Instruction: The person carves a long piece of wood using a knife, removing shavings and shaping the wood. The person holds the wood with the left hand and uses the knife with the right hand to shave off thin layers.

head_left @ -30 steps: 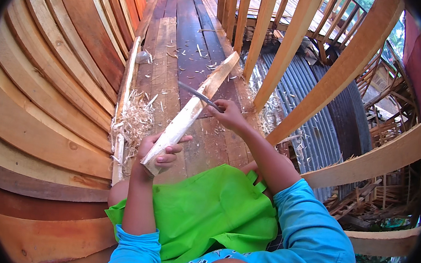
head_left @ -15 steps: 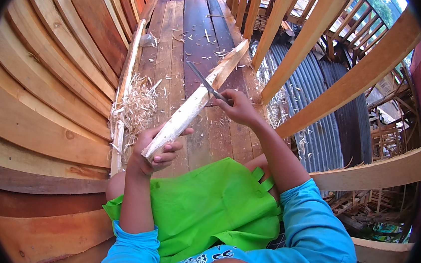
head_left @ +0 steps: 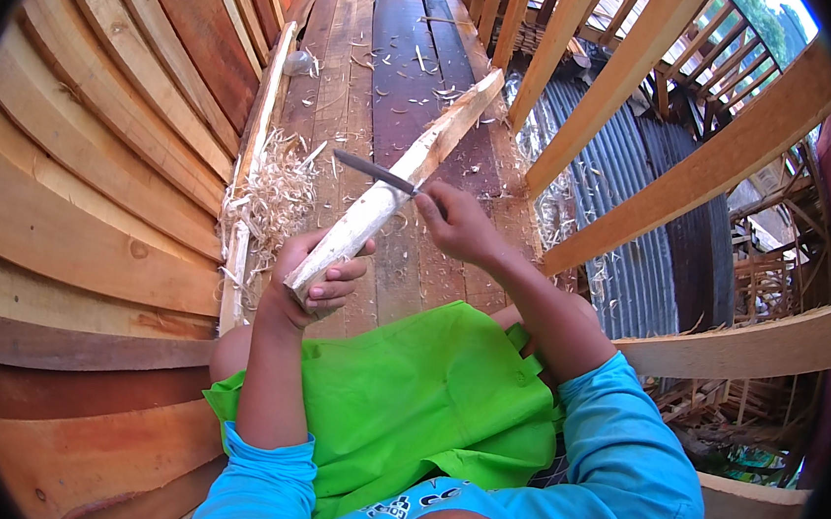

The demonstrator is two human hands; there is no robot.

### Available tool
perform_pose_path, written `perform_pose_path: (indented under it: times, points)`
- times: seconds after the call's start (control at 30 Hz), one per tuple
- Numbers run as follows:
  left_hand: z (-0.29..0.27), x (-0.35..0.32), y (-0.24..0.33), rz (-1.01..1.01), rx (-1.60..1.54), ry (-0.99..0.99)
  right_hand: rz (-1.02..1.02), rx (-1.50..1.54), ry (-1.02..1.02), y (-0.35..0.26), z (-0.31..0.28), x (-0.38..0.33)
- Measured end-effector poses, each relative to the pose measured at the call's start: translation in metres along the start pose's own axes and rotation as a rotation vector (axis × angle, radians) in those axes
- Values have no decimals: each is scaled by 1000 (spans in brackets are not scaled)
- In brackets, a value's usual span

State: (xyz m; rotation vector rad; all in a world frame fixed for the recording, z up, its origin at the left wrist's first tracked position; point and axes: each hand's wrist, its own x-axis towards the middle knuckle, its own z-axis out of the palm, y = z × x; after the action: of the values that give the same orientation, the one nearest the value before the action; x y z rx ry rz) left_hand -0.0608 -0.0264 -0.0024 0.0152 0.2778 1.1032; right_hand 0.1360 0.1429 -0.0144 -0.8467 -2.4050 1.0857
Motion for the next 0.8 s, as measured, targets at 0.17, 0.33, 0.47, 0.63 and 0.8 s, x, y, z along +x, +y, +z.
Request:
perform_pose_path:
  times: [0.17, 0.33, 0.47, 0.63, 0.8]
  points:
    - [2, 5, -9, -13, 59, 53, 177, -361, 154, -1, 18, 2]
    - [7, 13, -20, -29, 107, 105, 299, -354, 261, 31, -12, 24]
    - [-1, 7, -17, -13, 63, 91, 351, -375, 28, -39, 2, 7]
    - [1, 12, -20, -29, 50, 103, 479, -378, 219, 31, -37, 33]
    - [-7, 8, -19, -22, -5, 47, 362, -389, 1, -19, 0, 10]
